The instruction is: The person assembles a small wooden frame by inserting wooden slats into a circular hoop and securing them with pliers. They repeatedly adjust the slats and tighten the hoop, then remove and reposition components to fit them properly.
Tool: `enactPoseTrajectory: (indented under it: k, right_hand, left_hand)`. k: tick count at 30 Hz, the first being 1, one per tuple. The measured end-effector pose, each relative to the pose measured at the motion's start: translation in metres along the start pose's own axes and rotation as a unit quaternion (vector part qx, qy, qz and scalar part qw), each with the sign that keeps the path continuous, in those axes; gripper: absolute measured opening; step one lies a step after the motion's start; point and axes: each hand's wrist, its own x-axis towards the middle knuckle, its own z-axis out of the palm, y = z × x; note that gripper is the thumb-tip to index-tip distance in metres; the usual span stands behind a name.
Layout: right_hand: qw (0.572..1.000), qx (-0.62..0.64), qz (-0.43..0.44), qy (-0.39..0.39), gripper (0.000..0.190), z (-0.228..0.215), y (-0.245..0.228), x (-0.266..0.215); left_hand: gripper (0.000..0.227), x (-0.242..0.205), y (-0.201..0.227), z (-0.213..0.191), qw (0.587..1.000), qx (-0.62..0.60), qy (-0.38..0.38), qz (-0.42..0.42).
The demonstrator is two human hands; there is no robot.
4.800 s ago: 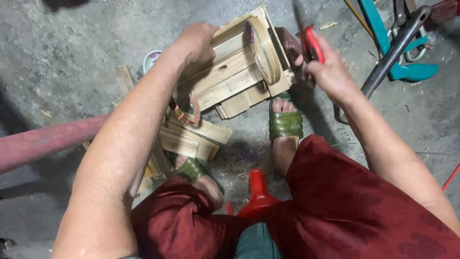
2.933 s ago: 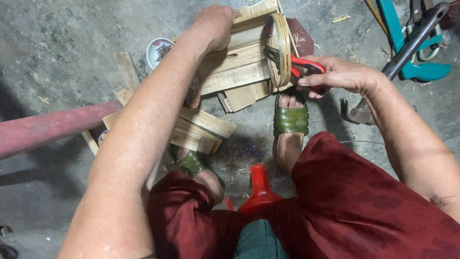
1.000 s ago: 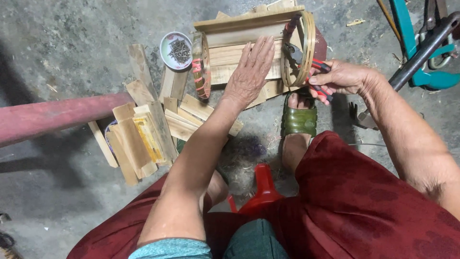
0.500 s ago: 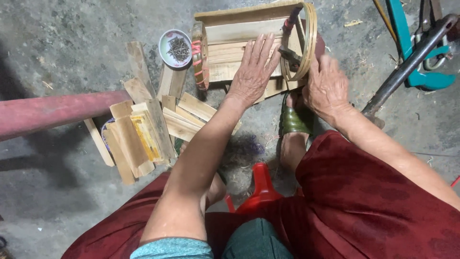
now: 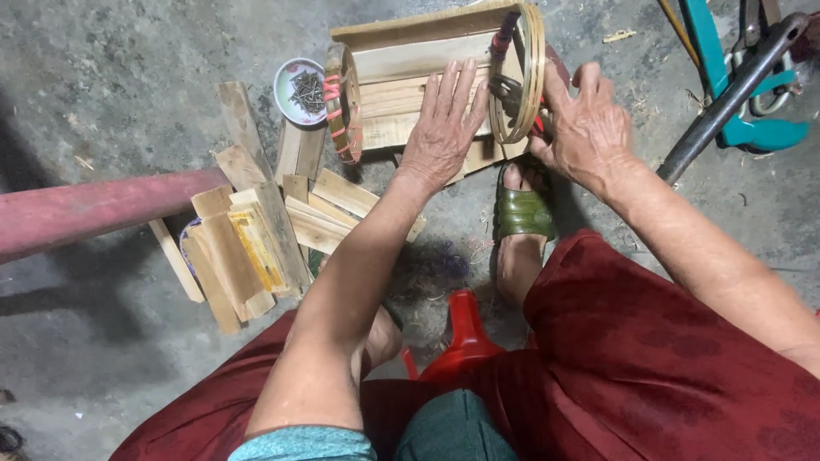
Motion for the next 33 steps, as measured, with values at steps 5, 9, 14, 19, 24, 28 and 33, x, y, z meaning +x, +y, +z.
enactPoseTrajectory:
  k: [5, 9, 14, 19, 24, 28, 33]
  right_hand:
    - [0.996, -0.081, -0.021, 0.042, 0.079, 0.004, -0.006, -0.005]
    - [0.987, -0.111, -0.034, 0.110, 0.071, 0.021, -0.008, -0.010]
    - [0.988, -0.074, -0.055, 0.122, 0.049, 0.015, -0.007, -0.007]
    - [0.998, 0.011, -0.056, 0.032, 0.040, 0.017, 0.006, 0.001]
    - [0.990, 0.115, -0.040, -0.067, 0.034, 0.010, 0.014, 0.004]
    - [0.995, 0.073, -0.032, -0.058, 0.033, 0.001, 0.005, 0.000]
    - [0.990, -0.050, -0.056, 0.122, 0.051, 0.005, 0.002, -0.007]
  left_hand:
    - [0.066, 0.001, -0.001, 0.011, 1.000, 0.004, 0.021, -0.003]
    - [0.047, 0.002, -0.002, 0.012, 0.999, -0.017, 0.051, -0.001]
    - [0.077, 0.004, -0.003, 0.005, 1.000, -0.014, -0.017, -0.002]
    - [0.067, 0.005, -0.010, 0.016, 0.997, -0.064, 0.036, 0.005]
    - [0.080, 0.010, -0.016, 0.002, 0.999, -0.016, -0.025, 0.017]
    - [0.074, 0.011, -0.021, 0.000, 0.998, -0.049, 0.016, 0.023]
    - [0.061, 0.013, -0.024, 0.007, 0.997, -0.061, 0.034, 0.039]
